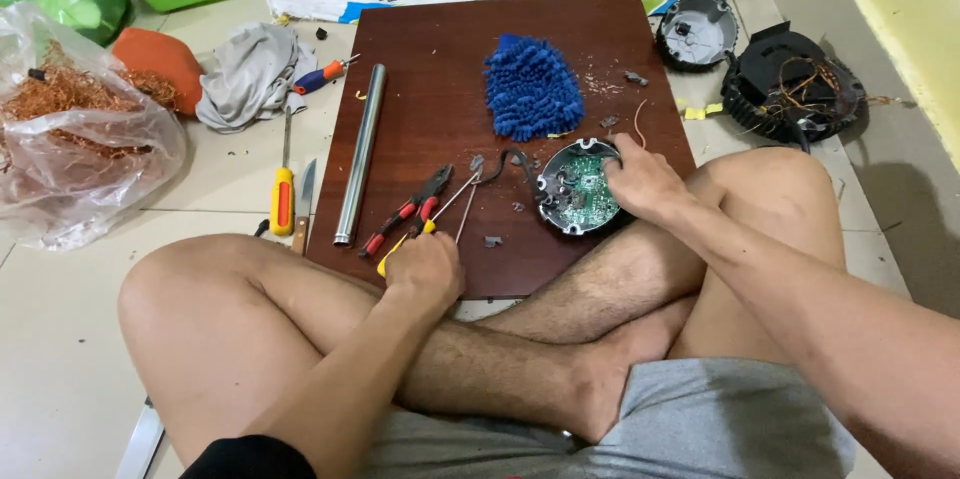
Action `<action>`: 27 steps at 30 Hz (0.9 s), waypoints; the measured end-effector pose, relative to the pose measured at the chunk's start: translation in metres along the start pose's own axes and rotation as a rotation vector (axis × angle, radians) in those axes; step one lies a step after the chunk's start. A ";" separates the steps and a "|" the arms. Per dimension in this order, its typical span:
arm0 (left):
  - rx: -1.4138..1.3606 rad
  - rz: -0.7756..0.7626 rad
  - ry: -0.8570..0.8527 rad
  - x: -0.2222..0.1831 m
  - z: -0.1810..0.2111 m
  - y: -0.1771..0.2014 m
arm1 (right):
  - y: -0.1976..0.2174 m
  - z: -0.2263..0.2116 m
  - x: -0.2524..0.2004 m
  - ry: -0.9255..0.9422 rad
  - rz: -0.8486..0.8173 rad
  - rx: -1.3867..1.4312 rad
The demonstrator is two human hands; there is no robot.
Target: Disassembling a circular circuit board assembly using a screwdriver and pliers to remove components and wires.
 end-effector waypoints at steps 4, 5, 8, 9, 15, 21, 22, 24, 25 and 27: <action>-0.017 -0.003 -0.126 0.010 -0.005 -0.022 | 0.004 -0.029 -0.032 0.020 0.009 -0.012; 0.054 0.460 -0.210 0.002 0.000 -0.020 | 0.000 -0.022 -0.024 0.021 0.036 -0.014; -0.191 0.512 -0.127 -0.056 0.024 0.029 | -0.011 -0.006 -0.001 0.003 0.069 -0.047; -0.493 0.089 0.026 -0.081 0.034 0.050 | -0.015 -0.001 0.005 -0.025 0.077 -0.074; -0.633 -0.112 -0.318 -0.147 0.047 0.066 | -0.011 -0.019 -0.013 -0.054 0.062 -0.125; -0.557 -0.236 -0.288 -0.119 0.052 0.050 | -0.018 -0.006 0.002 -0.060 0.050 -0.137; -0.559 -0.237 -0.286 -0.120 0.053 0.049 | -0.018 -0.006 0.001 -0.059 0.049 -0.139; -0.322 -0.166 -0.341 -0.122 0.057 0.046 | -0.017 -0.007 0.001 -0.068 0.052 -0.136; -0.324 -0.167 -0.338 -0.123 0.060 0.047 | -0.017 -0.011 -0.003 -0.066 0.050 -0.138; -0.135 -0.164 -0.404 -0.127 0.068 0.048 | -0.016 -0.019 -0.011 -0.043 0.044 -0.133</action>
Point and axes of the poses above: each hand's wrist, its own x-axis towards the middle knuckle, its own y-axis out of the back of the hand, z = x × y, the point moved 1 cm from there along x, towards the middle knuckle, and after that the axes turned 7 degrees about -z, right-handed, at the moved point
